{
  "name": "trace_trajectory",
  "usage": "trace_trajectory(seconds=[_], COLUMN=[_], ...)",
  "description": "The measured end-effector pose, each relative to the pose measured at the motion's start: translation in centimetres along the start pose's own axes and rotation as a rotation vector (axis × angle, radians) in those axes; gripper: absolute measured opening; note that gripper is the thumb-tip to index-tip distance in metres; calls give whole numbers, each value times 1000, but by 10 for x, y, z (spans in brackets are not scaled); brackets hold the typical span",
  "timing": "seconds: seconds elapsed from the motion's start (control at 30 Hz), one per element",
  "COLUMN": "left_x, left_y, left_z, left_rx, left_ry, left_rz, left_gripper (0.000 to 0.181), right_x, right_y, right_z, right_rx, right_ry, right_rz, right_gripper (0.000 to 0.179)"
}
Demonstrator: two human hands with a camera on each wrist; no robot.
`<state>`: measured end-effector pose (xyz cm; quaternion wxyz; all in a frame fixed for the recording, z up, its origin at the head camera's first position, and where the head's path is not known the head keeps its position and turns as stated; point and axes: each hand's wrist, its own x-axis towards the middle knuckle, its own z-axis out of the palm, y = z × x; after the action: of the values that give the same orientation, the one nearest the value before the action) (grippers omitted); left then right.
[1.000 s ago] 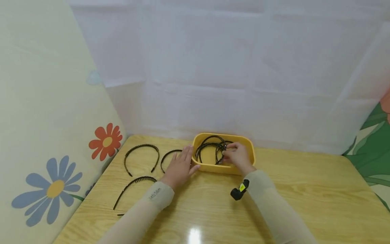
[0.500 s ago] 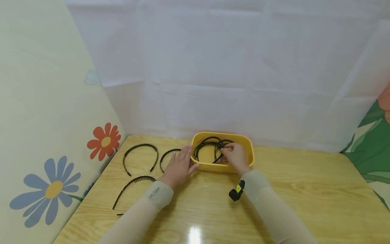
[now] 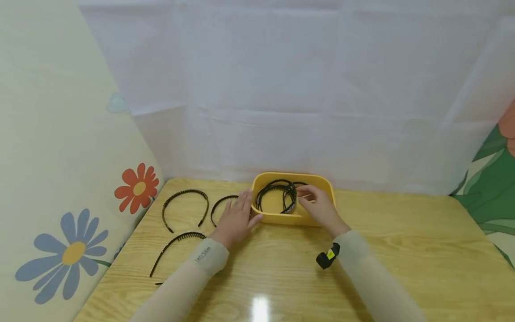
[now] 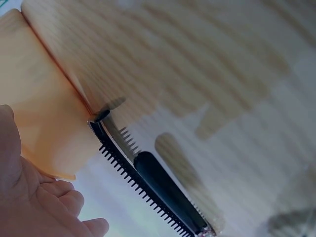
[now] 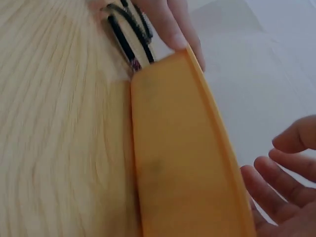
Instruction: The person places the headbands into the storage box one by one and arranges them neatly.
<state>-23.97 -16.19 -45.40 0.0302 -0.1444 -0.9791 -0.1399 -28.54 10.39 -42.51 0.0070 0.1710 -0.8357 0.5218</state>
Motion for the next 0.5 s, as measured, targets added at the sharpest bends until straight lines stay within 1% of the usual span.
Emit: trace_trajectory(seconds=[0.13, 0.27, 0.33, 0.43, 0.5], left_x=[0, 0, 1, 1, 0], left_y=[2, 2, 2, 3, 3], left_z=[-1, 0, 1, 1, 0], left_rx=[-11, -12, -6, 0, -8], left_ry=[-6, -5, -1, 3, 8], left_rz=[-7, -6, -2, -2, -1], left_gripper=[83, 82, 82, 82, 81], right_x=[-17, -30, -35, -39, -41], right_y=[1, 6, 10, 18, 23], right_z=[-21, -37, -43, -49, -51], right_rx=[-142, -359, -475, -600, -632], right_ry=[-51, -78, -80, -72, -59], right_rz=[-131, -278, -335, -379, -370], right_gripper=[32, 31, 31, 36, 42])
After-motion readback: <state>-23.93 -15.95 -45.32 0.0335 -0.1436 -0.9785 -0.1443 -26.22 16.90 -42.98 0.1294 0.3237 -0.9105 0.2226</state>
